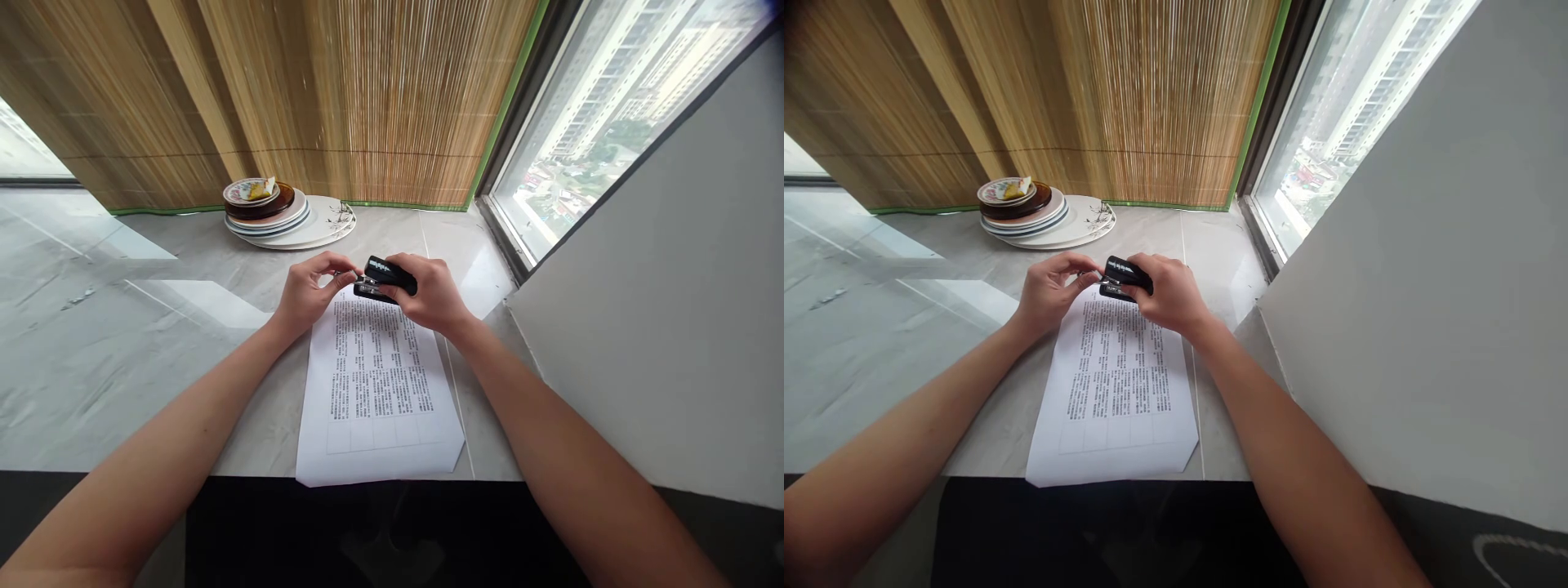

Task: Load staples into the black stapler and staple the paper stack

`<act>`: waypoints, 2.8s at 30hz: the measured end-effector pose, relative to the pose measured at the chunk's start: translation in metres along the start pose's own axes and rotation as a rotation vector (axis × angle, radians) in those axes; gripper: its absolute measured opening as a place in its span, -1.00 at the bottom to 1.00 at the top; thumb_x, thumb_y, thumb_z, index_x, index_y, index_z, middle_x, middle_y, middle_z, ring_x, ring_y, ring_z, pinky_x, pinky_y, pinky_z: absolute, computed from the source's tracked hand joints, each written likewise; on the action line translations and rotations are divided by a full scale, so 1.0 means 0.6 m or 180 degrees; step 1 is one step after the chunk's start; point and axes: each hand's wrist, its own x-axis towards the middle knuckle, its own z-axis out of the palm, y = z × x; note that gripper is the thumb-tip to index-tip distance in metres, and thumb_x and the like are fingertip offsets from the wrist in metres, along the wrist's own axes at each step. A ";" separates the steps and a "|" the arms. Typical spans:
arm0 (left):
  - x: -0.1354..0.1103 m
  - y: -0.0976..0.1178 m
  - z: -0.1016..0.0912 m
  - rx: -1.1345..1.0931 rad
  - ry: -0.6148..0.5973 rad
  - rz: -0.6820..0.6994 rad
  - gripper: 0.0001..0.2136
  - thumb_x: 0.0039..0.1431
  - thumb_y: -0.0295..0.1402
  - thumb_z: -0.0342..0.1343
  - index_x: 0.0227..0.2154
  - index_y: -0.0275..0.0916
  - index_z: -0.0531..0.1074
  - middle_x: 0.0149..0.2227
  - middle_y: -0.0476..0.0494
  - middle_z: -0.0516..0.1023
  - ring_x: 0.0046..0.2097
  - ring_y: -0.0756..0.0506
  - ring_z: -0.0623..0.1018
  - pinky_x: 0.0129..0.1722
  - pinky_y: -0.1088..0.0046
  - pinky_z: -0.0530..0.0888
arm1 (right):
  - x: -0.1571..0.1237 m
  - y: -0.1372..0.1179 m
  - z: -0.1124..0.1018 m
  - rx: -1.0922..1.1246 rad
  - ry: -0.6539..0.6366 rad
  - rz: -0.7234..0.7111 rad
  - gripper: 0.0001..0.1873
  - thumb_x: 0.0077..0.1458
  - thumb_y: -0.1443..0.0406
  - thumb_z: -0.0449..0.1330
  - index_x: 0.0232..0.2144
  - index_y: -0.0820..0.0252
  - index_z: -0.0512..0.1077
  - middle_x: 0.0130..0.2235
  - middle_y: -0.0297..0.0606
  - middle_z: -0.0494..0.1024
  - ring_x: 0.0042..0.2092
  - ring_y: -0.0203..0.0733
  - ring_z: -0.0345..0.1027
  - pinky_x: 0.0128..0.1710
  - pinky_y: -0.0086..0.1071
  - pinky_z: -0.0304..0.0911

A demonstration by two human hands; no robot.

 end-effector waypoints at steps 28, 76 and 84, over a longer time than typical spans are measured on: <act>-0.001 -0.001 -0.003 0.0012 -0.0114 0.0019 -0.83 0.31 -0.22 0.25 -0.16 -0.17 0.62 -0.18 -0.16 0.69 -0.16 -0.09 0.67 -0.03 0.28 0.62 | 0.001 0.000 -0.002 0.0112 -0.0009 -0.0008 -0.79 0.17 0.23 0.29 -0.12 0.06 0.49 -0.21 -0.30 0.61 -0.20 -0.12 0.46 -0.16 -0.25 0.28; -0.004 -0.007 -0.013 -0.0047 -0.0066 0.0253 -0.85 0.15 -0.30 0.41 -0.21 -0.08 0.69 -0.24 -0.12 0.70 -0.21 -0.11 0.60 -0.18 0.25 0.51 | 0.001 0.002 -0.005 0.0393 0.0027 -0.0163 -0.80 0.15 0.27 0.31 -0.14 0.09 0.51 -0.23 -0.32 0.62 -0.23 -0.16 0.47 -0.17 -0.28 0.29; -0.001 -0.003 -0.018 0.0009 -0.0305 0.0177 -0.89 0.21 -0.27 0.36 -0.22 -0.09 0.68 -0.21 -0.12 0.71 -0.16 -0.13 0.62 -0.09 0.21 0.52 | 0.001 0.009 -0.005 0.0450 0.0059 -0.0182 -0.80 0.14 0.26 0.34 -0.15 0.08 0.53 -0.21 -0.32 0.63 -0.20 -0.14 0.49 -0.15 -0.26 0.31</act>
